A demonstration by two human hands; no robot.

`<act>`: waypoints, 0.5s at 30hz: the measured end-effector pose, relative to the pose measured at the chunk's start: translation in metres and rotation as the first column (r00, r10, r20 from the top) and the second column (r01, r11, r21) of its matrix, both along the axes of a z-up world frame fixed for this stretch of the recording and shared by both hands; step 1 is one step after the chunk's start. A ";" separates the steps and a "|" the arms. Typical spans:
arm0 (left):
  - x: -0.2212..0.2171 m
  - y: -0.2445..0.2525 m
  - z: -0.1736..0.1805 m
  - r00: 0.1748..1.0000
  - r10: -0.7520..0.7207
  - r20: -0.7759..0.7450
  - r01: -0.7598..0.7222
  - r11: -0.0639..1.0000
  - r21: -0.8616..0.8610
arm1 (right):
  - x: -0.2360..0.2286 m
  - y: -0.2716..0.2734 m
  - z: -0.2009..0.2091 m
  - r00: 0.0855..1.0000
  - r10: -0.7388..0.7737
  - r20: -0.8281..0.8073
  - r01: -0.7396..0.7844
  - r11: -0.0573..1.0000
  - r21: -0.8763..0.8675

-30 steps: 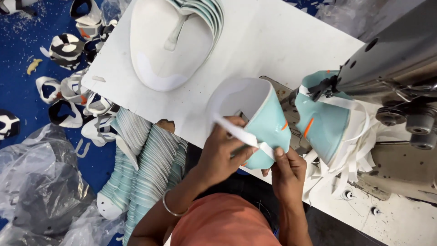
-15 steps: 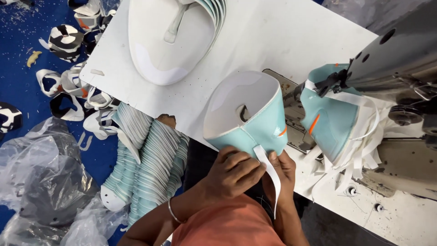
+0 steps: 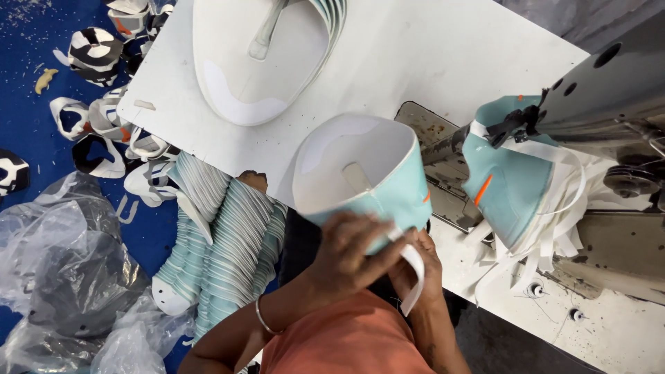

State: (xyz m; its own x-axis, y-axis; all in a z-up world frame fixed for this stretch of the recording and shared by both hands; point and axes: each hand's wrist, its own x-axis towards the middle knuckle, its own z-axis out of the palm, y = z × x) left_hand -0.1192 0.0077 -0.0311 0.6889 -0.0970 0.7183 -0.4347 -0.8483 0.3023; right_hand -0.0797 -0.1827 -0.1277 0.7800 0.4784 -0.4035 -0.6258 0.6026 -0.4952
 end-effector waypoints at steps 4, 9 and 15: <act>0.026 0.021 0.025 0.971 0.238 -0.007 -0.238 0.969 -0.067 | 0.009 0.008 0.027 0.982 0.084 0.170 -0.059 0.987 -0.146; 0.052 0.063 0.014 0.979 0.061 -0.195 -0.153 0.850 -0.504 | 0.009 0.009 0.109 0.718 0.342 0.606 0.216 0.719 -0.661; 0.163 0.072 0.046 0.969 0.227 -0.096 -0.236 0.968 -0.090 | 0.008 -0.014 0.116 0.348 0.223 0.911 0.882 0.253 -0.399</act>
State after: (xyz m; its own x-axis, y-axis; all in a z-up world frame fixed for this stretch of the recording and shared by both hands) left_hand 0.0437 0.0799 0.0149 0.7423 0.1415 0.6549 -0.1994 -0.8865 0.4176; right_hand -0.0720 -0.1964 -0.0116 0.8217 -0.0855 0.5634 0.4714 -0.4535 -0.7564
